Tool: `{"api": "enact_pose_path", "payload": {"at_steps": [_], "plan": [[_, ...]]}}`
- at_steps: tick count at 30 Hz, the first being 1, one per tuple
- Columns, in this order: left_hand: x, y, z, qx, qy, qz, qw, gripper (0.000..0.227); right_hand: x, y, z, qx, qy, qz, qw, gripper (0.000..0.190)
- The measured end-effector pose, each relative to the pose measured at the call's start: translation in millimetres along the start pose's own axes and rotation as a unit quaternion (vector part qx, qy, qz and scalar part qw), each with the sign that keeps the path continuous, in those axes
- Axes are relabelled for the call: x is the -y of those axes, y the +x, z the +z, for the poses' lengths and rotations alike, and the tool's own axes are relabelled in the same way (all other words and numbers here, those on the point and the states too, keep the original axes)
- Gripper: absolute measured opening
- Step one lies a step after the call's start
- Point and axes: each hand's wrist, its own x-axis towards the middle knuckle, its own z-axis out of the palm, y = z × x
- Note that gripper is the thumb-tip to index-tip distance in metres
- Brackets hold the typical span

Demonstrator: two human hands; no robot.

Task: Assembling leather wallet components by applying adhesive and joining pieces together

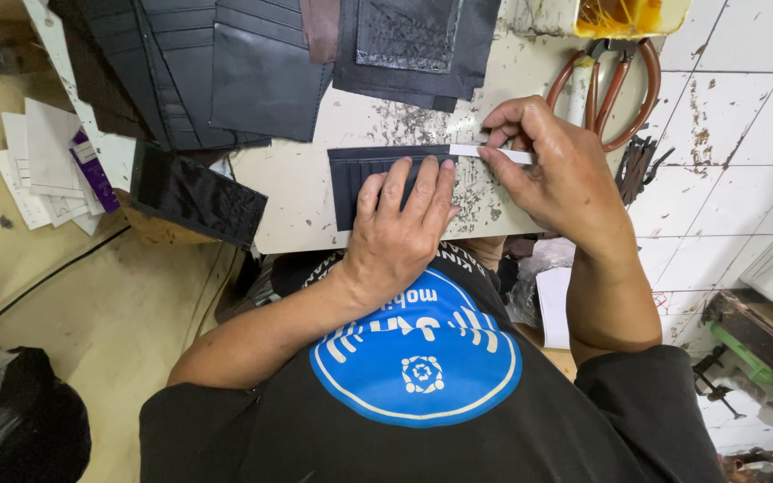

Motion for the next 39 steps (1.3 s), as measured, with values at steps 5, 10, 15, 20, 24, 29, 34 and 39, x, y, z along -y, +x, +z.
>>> {"api": "enact_pose_path", "payload": {"at_steps": [5,10,15,20,24,29,34,39], "plan": [[-1,0,-1,0.001,0.008,0.001,1.0,0.035,1,0,-1,0.005,-0.004,-0.004,1.0,0.027],[0,0,-3,0.008,0.012,0.005,1.0,0.035,-3,0,0,0.008,-0.008,-0.01,1.0,0.027],[-1,0,-2,0.012,0.014,0.005,1.0,0.036,-5,0,0,0.008,-0.006,-0.008,1.0,0.026],[0,1,-3,0.019,0.031,0.013,0.999,0.037,-4,0,1,0.008,-0.014,-0.008,1.0,0.026],[0,2,-6,0.042,0.039,0.025,0.998,0.04,-3,1,1,0.009,-0.01,-0.008,1.0,0.025],[-1,3,-7,0.051,0.039,0.029,0.998,0.04,-3,1,1,0.008,-0.016,-0.005,1.0,0.025],[0,-1,-2,0.04,0.017,0.021,0.999,0.041,-1,1,0,0.007,-0.006,-0.004,1.0,0.024],[14,-11,-22,0.017,-0.051,-0.015,0.998,0.041,0,1,2,0.001,0.02,-0.016,1.0,0.026]]}}
